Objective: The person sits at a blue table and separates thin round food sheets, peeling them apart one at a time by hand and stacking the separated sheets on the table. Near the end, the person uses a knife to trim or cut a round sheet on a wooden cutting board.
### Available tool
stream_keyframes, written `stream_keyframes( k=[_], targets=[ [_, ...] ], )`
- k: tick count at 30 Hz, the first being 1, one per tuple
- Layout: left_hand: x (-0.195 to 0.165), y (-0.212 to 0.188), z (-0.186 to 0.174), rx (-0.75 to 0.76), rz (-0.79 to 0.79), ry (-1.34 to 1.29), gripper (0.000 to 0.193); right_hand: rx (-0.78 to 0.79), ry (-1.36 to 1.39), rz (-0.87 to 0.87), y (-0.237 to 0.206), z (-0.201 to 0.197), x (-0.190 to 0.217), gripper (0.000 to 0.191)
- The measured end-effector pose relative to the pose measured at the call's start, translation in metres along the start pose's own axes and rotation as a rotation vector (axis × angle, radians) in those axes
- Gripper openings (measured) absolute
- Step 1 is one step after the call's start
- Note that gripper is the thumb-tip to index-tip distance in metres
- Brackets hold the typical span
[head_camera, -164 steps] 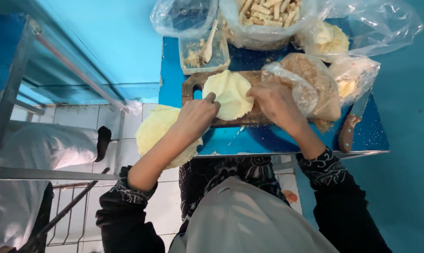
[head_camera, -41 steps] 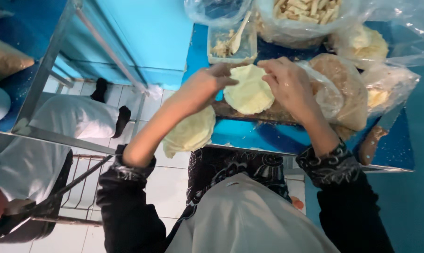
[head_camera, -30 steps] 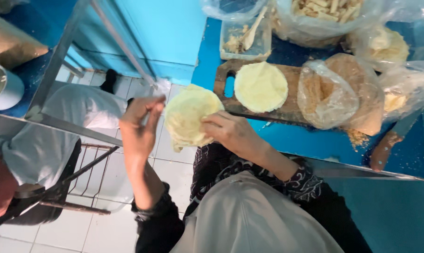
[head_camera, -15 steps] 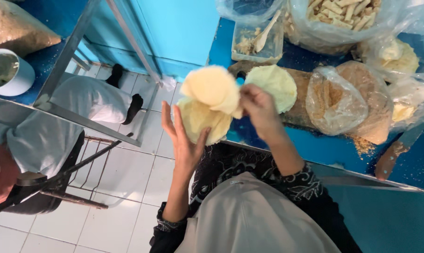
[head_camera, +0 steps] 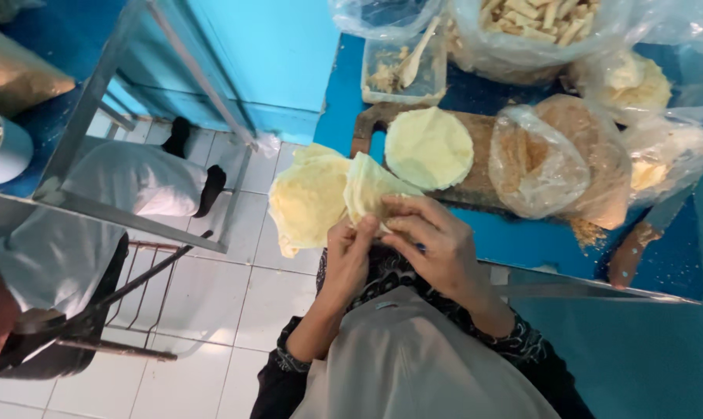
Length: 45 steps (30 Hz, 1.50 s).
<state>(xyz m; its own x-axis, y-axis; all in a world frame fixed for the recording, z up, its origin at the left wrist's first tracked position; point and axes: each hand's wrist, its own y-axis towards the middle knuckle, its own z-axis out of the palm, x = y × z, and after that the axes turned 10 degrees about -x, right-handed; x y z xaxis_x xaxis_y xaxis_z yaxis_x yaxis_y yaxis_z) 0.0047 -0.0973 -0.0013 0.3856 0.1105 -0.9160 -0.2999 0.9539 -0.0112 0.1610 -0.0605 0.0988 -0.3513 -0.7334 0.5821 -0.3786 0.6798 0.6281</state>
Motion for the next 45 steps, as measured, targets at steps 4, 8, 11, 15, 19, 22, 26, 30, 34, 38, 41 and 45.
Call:
stream_keyframes(
  k=[4,8,11,15,19,22,26,30,34,38,41,45],
  targets=[
    [0.005,-0.003,0.009,0.003,-0.004,-0.001,0.044,-0.029,0.417,0.211,-0.005,-0.007,-0.016,0.02],
    [-0.007,-0.008,0.019,0.08,0.446,0.33,0.044,-0.145,0.065,0.097,-0.031,0.001,-0.03,0.032],
    [-0.014,-0.006,0.019,0.078,0.459,0.337,0.042,-0.198,0.332,0.327,-0.052,0.011,-0.054,0.013],
    [-0.016,-0.007,0.008,-0.058,0.281,0.383,0.042,-0.336,1.158,0.782,-0.069,0.011,-0.096,0.013],
    [-0.02,-0.006,-0.01,-0.163,-0.055,-0.173,0.039,-0.447,1.4,1.067,-0.076,0.003,-0.108,0.04],
    [-0.031,-0.005,-0.025,-0.161,0.025,-0.235,0.037,-0.506,1.485,1.114,-0.078,-0.006,-0.103,0.046],
    [-0.047,0.004,-0.033,-0.169,0.094,-0.161,0.032,-0.644,1.565,1.026,-0.082,-0.023,-0.097,0.048],
    [-0.061,0.01,-0.03,-0.154,0.152,-0.038,0.033,-0.799,1.545,0.897,-0.092,-0.046,-0.092,0.048],
    [-0.08,0.016,-0.033,-0.353,0.258,0.188,0.034,-0.915,1.089,0.59,-0.102,-0.079,-0.088,0.058],
    [-0.09,0.032,-0.036,-0.252,0.221,0.374,0.029,-0.932,1.132,0.447,-0.105,-0.105,-0.091,0.064],
    [-0.092,0.04,-0.035,-0.168,0.229,0.443,0.032,-0.983,1.068,0.45,-0.106,-0.104,-0.088,0.061],
    [-0.096,0.045,-0.04,-0.261,0.581,0.823,0.024,-0.925,1.025,0.565,-0.099,-0.09,-0.075,0.064]
  ],
)
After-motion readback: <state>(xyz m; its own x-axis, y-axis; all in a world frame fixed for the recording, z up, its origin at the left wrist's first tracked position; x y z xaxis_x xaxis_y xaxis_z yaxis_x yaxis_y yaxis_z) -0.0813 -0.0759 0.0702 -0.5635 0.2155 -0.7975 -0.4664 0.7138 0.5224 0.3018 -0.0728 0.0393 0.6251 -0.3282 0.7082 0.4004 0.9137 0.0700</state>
